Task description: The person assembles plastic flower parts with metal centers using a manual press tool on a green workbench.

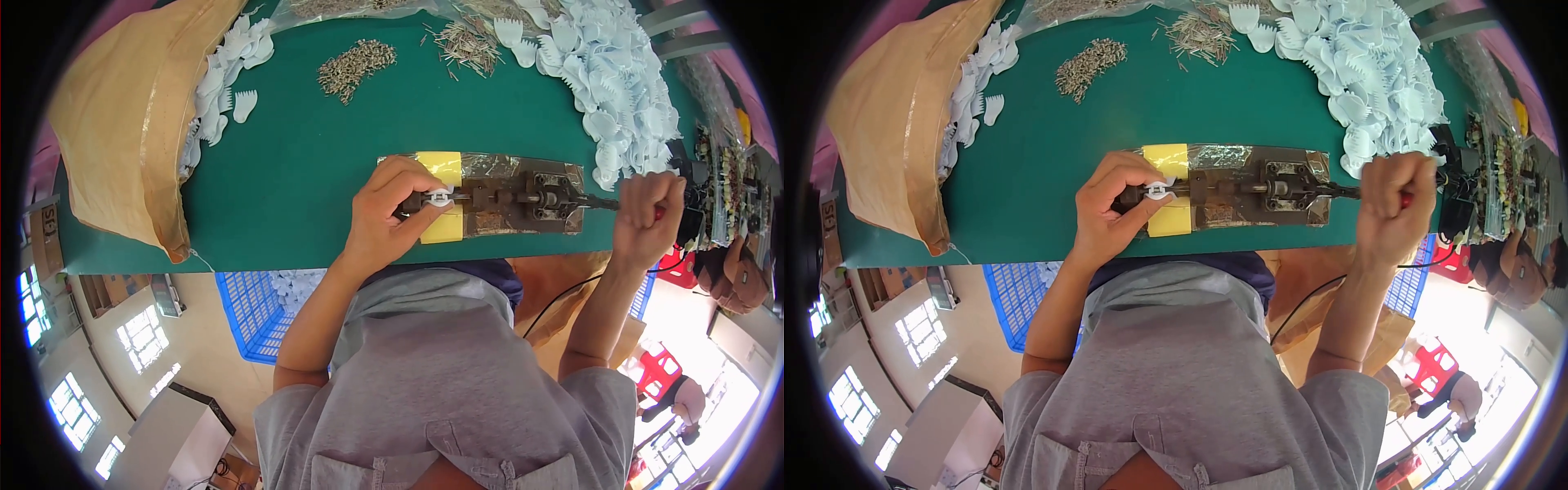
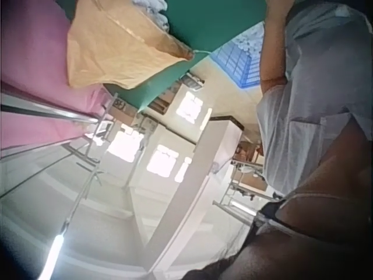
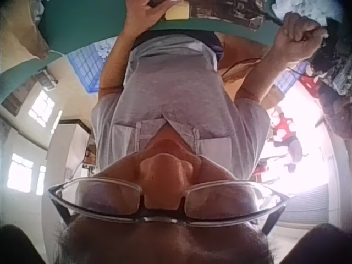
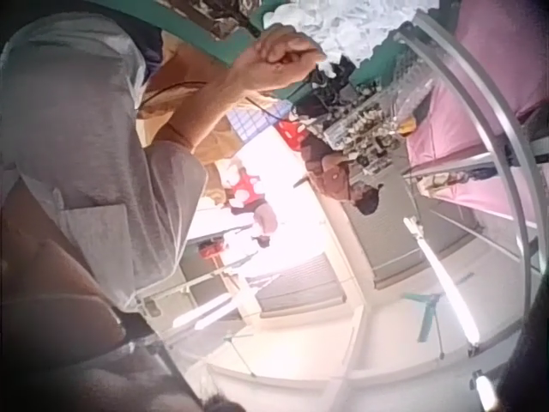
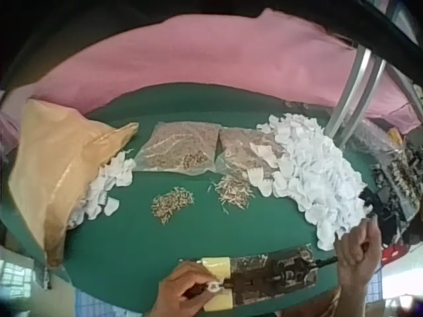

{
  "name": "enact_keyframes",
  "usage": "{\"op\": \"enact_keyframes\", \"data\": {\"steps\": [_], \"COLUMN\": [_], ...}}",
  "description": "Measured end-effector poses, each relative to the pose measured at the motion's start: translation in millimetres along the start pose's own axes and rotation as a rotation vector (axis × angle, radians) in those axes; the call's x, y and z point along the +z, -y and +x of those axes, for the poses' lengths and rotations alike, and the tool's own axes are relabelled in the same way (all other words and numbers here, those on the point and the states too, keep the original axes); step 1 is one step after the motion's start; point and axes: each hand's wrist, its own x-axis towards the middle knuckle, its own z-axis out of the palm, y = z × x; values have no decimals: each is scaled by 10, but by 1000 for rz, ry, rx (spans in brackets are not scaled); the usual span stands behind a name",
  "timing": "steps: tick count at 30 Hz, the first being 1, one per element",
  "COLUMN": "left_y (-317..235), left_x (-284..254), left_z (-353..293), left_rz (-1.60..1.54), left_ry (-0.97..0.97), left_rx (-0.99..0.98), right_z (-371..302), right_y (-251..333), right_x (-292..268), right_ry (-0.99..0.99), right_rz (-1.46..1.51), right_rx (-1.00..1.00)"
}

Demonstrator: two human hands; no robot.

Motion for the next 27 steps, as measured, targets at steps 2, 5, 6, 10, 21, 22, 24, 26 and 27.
{"op": "enact_keyframes", "data": {"steps": [2, 5, 6, 10, 21, 22, 24, 26, 27], "left_y": [8, 22, 22, -108, -660, -599, -423, -79, 59], "left_x": [-28, -52, -46, -159, -1528, -1580, -1649, -1724, -1770], "left_z": [-28, 0, -15, -58, -1438, -1357, -833, -245, 24], "left_rz": [23, -11, -1, -229, 484, 558, 627, 691, 785], "left_ry": [45, 67, 59, -76, -394, -452, -403, -297, -216], "left_rx": [-44, 24, 23, 61, -464, -462, -338, -186, -66], "right_z": [-19, -247, -312, -392, -434, -416, -374, -404, -440], "right_y": [19, -200, -278, -419, -422, -471, -437, -360, -313], "right_x": [-320, -797, -850, -1100, -1160, -1133, -904, -856, -914], "right_ry": [-167, -363, -459, -439, -563, -624, -682, -752, -729], "right_rz": [122, 61, 20, 30, -311, -432, -649, -877, -906], "right_rx": [80, 120, 129, 184, 92, 11, -65, -154, -123]}}
